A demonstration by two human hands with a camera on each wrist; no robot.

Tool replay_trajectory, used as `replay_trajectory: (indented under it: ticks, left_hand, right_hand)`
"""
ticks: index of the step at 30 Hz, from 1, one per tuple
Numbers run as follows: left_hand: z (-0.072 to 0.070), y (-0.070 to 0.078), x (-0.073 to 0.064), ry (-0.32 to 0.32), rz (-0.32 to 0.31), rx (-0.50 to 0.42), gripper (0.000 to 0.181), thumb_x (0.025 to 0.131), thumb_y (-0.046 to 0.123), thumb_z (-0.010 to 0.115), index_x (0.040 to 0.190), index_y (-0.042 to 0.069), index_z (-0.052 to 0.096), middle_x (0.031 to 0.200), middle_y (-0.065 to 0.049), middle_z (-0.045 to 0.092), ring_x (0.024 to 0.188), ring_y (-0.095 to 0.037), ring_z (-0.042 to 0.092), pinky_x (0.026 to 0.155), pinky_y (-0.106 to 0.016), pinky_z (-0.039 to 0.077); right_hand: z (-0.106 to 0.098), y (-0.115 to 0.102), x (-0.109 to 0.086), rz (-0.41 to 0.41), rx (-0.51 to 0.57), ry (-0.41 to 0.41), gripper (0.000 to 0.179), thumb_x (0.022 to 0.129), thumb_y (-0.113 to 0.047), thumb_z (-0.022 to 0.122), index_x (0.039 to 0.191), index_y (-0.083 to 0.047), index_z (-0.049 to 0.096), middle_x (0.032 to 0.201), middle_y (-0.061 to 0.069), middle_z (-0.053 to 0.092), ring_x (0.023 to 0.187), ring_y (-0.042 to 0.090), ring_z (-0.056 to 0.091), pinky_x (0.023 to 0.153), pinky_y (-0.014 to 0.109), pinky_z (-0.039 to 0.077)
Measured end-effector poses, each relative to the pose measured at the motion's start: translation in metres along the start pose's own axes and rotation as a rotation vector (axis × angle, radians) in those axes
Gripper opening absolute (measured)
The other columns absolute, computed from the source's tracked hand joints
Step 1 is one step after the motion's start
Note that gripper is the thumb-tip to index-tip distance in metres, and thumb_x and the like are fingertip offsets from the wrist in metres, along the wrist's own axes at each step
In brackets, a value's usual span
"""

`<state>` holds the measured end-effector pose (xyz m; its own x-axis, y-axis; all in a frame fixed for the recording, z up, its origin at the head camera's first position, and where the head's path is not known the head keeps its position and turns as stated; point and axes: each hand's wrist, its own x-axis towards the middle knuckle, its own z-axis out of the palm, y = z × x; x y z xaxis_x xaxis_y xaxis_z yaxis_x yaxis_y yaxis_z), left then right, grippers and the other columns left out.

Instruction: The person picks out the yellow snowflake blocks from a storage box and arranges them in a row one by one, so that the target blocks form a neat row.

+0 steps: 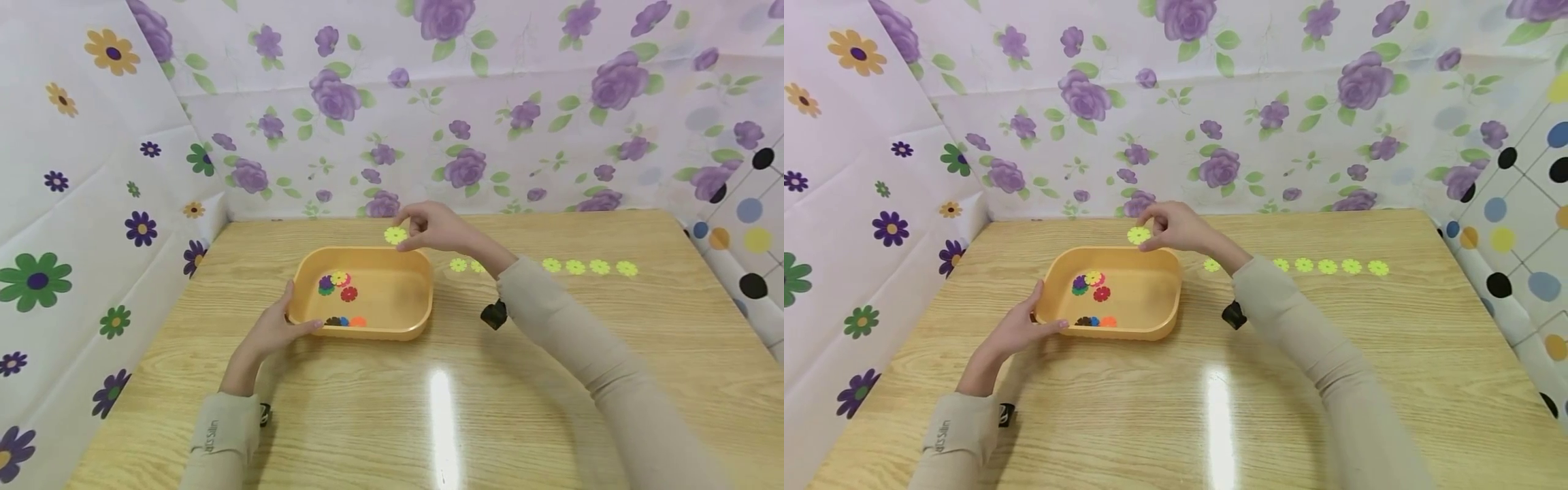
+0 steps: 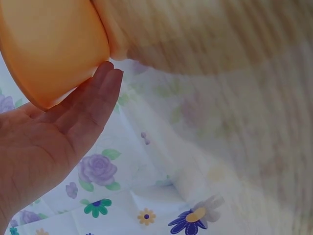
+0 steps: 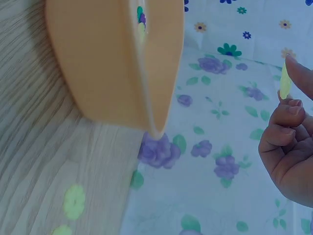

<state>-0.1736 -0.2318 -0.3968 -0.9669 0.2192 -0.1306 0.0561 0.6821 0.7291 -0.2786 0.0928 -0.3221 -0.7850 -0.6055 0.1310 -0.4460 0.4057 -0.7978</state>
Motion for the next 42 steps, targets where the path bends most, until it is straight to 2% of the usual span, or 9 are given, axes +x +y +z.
replay_trajectory:
  ticks: [6,14,23,38,42]
  left_hand:
    - [0.000,-0.001,0.002,0.007,-0.001,0.001,0.105,0.079,0.034,0.071,0.144,0.000,-0.005,0.145,-0.028,0.015,0.117,-0.036,0.044,0.097,-0.048,0.033]
    - [0.002,-0.005,0.001,0.009,-0.018,0.005,0.106,0.079,0.036,0.071,0.143,-0.001,-0.004,0.145,-0.029,0.013,0.124,-0.040,0.034,0.099,-0.048,0.029]
    - [0.002,-0.006,0.000,0.015,-0.006,-0.004,0.107,0.078,0.039,0.070,0.144,-0.002,-0.003,0.144,-0.030,0.017,0.117,-0.038,0.043,0.096,-0.048,0.035]
    - [0.002,-0.003,-0.001,0.016,0.001,-0.006,0.106,0.079,0.036,0.070,0.143,-0.001,-0.005,0.145,-0.029,0.013,0.121,-0.039,0.039,0.098,-0.050,0.031]
    - [0.003,-0.004,0.000,0.016,0.004,0.000,0.106,0.079,0.037,0.070,0.143,-0.001,-0.005,0.145,-0.028,0.013,0.123,-0.039,0.036,0.099,-0.050,0.030]
  right_hand:
    - [-0.011,0.016,-0.022,0.017,-0.055,0.039,0.037,0.077,-0.015,0.074,0.110,-0.005,0.060,0.060,0.005,0.047,0.052,0.016,0.037,0.069,0.033,0.042]
    - [-0.025,0.035,-0.056,0.003,-0.142,0.060,0.035,0.078,-0.016,0.073,0.109,-0.005,0.060,0.058,0.002,0.046,0.049,0.013,0.037,0.064,0.032,0.041]
    - [-0.048,0.056,-0.093,-0.009,-0.205,0.090,0.035,0.078,-0.020,0.073,0.108,-0.007,0.060,0.060,0.001,0.047,0.050,0.015,0.038,0.059,0.033,0.038]
    - [-0.079,0.094,-0.149,0.124,-0.222,0.164,0.037,0.079,-0.023,0.072,0.110,-0.006,0.058,0.064,0.004,0.046,0.051,0.014,0.039,0.054,0.028,0.038]
    - [-0.086,0.103,-0.161,0.132,-0.256,0.170,0.035,0.079,-0.024,0.072,0.107,-0.007,0.059,0.066,0.003,0.048,0.051,0.013,0.039,0.053,0.027,0.036]
